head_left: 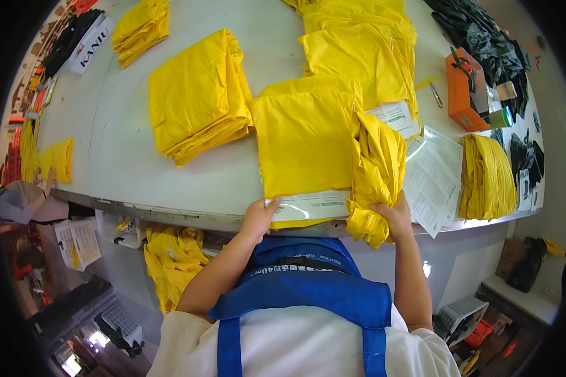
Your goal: The person folds yellow garments on a white table, aligning edges and stacking them. The person places folded items into a white plastic basket and continues folding additional garments.
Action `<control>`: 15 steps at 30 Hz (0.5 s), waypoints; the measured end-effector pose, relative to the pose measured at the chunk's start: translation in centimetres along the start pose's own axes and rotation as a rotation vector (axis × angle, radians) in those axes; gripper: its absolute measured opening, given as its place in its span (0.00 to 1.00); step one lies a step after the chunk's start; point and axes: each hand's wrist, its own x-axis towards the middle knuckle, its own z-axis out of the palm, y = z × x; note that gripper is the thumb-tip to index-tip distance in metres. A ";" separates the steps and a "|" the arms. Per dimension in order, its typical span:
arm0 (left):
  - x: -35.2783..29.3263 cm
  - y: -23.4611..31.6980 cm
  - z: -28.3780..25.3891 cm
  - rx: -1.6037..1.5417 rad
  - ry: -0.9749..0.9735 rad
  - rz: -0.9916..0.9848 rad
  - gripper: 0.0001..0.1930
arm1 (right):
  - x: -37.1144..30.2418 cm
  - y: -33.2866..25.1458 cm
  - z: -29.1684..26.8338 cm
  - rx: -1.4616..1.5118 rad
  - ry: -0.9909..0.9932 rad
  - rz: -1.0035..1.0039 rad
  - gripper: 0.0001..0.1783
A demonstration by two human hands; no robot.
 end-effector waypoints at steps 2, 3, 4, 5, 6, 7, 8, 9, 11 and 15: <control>-1.2 0.2 0.2 0.260 0.008 0.063 0.24 | 0.1 0.5 -0.1 0.037 -0.019 -0.013 0.38; -1.4 0.0 0.4 0.532 0.169 0.182 0.26 | 0.1 0.6 -0.2 0.053 -0.018 -0.005 0.38; -1.9 -0.1 0.6 0.683 0.278 0.399 0.28 | 0.2 0.7 -0.4 0.071 -0.015 0.004 0.38; -2.5 -0.1 0.8 0.833 0.386 0.620 0.30 | 0.2 0.8 -0.5 0.089 -0.011 0.013 0.38; -3.1 0.4 1.4 0.976 0.492 0.844 0.32 | 0.3 1.1 -0.7 0.083 -0.011 0.001 0.38; -3.2 0.2 2.6 0.881 0.349 0.845 0.29 | 0.5 1.4 -0.8 0.075 -0.020 -0.015 0.37; -2.8 0.5 3.7 0.950 0.355 0.982 0.26 | 0.6 1.6 -0.9 0.068 -0.028 -0.031 0.37; -1.7 1.5 4.6 1.017 0.362 1.121 0.23 | 0.5 1.5 -0.9 0.087 -0.039 -0.025 0.37; 0.9 2.5 5.1 1.106 0.318 1.225 0.19 | 0.0 1.1 -1.2 0.127 -0.046 -0.016 0.37; 3.9 3.3 4.9 1.158 0.175 1.169 0.13 | -2.6 -1.6 -2.4 0.112 -0.028 -0.113 0.39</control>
